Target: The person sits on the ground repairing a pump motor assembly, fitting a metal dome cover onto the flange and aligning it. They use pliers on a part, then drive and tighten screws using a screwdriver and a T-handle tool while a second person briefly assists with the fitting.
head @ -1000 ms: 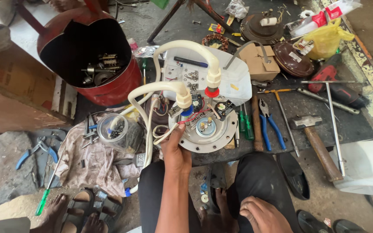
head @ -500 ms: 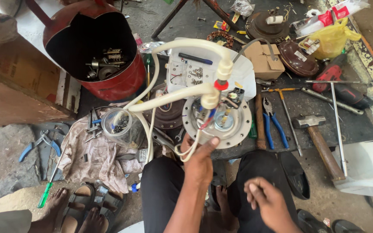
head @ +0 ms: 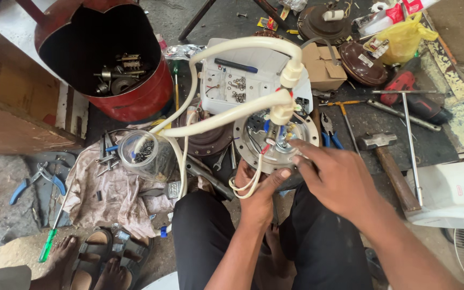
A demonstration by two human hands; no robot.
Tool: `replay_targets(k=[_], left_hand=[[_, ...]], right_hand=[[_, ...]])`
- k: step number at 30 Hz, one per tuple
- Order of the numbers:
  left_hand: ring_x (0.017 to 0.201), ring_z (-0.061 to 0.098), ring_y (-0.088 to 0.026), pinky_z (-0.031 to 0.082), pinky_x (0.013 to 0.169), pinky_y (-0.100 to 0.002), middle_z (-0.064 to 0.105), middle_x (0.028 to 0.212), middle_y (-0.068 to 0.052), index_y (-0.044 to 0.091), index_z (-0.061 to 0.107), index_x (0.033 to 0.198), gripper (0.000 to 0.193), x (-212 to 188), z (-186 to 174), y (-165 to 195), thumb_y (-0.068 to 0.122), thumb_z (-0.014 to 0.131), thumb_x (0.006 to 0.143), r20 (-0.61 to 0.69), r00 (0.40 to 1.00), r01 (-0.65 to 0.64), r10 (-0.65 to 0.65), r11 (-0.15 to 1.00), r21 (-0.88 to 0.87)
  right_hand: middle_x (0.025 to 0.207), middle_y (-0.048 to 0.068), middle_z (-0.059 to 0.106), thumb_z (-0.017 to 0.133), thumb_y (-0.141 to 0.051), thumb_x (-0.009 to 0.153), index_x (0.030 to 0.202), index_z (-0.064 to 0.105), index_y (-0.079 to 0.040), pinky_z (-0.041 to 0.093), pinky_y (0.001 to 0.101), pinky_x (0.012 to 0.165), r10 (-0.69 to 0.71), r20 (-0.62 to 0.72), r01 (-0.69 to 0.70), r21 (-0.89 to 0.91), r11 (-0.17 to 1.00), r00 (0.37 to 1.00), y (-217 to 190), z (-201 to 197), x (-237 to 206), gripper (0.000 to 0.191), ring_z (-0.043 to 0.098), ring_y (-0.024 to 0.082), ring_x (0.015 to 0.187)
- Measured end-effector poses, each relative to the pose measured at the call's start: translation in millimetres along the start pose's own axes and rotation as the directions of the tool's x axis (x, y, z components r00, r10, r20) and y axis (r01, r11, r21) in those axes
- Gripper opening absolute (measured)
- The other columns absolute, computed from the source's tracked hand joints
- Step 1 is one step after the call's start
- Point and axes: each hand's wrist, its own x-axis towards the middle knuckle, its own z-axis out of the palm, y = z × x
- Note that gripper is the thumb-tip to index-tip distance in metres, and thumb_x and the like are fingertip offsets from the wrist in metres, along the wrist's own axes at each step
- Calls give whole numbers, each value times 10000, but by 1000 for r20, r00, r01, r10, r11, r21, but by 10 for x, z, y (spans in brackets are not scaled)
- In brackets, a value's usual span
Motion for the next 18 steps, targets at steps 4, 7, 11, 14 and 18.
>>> replay_targets(k=[4,7,11,14,18], left_hand=[[1105,693,-202,564,1006,-359,707,1194,-115,-17,565,1303,590,22,-13,-30,-54,839,782,23,1000,-4,5,1000,-12],[1097,689,-194,565,1002,-361,702,1189,-115,-14,565,1284,574,27,-8,-74,-47,847,786,19,1000,10,-10,1000,-12],[1090,690,-174,564,993,-349,706,1178,-97,12,560,1256,566,49,4,-106,-17,852,773,-1,1000,18,-18,1000,6],[1058,695,-174,567,971,-348,712,1155,-94,18,563,1252,568,61,15,-120,-10,857,767,-2,1000,18,-18,1000,8],[1053,691,-170,558,980,-340,717,1138,-94,1,581,1247,533,82,0,-121,-18,856,792,23,1000,12,-14,999,49]], right_hand=[[846,180,748,682,-191,862,1217,726,-115,551,492,618,-48,80,55,-84,995,996,-108,-103,177,365,698,388,688],[790,197,738,664,-266,875,1234,708,-136,550,532,671,63,219,-18,-203,979,974,-108,-110,323,384,698,414,701],[735,223,721,643,-325,884,1296,696,-160,541,573,716,166,314,-61,-319,946,935,-85,-103,414,447,695,445,722],[777,204,724,610,-305,918,1192,715,-139,550,566,745,138,299,-30,-338,941,944,-64,-101,447,337,708,431,762],[806,203,727,630,-364,886,1193,728,-188,549,563,784,151,422,4,-345,938,894,-16,-110,556,367,706,427,802]])
